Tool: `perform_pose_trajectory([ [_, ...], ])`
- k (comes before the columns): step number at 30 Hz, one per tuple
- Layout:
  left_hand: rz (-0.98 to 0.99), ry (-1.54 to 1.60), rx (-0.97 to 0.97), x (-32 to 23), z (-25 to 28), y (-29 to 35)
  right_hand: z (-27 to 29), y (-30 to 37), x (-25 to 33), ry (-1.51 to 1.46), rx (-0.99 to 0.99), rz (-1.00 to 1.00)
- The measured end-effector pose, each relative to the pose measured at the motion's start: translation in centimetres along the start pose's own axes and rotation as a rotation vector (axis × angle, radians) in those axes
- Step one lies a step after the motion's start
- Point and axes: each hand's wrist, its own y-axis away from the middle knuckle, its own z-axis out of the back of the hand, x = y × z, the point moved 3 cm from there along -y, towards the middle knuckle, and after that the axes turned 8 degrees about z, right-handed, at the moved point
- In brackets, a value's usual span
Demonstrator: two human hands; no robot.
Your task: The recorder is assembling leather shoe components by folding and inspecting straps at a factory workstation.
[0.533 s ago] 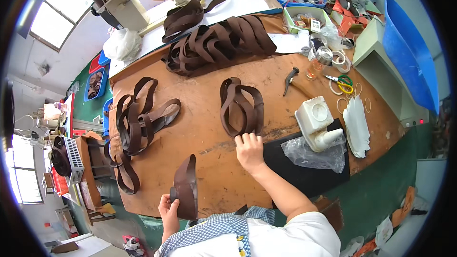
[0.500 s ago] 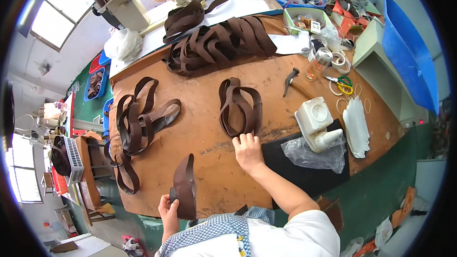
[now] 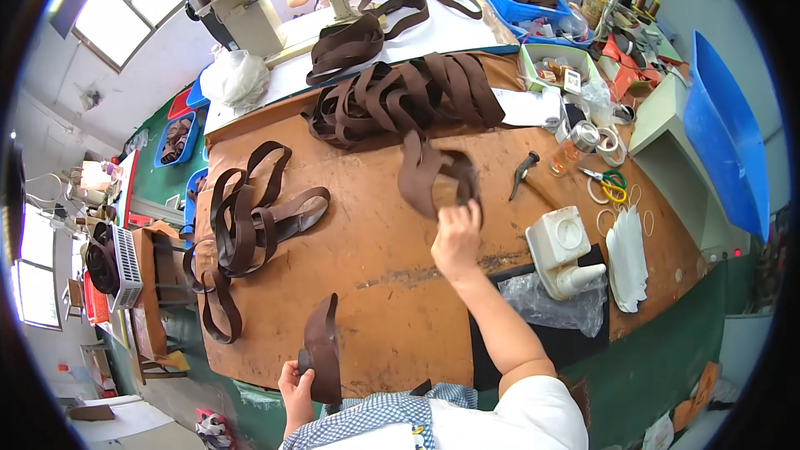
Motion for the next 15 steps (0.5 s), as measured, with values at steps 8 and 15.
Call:
perform_pose_trajectory([
  [8,0.038,-0.014,-0.063,-0.1,-0.7,-1.5,2.4,-14.0,-15.7,0.158,-0.439,-0.051],
  [15,0.087,-0.025,-0.055,0.2,-1.8,-3.3,-6.3,-13.6,-33.5,0.279,0.481,-0.511],
])
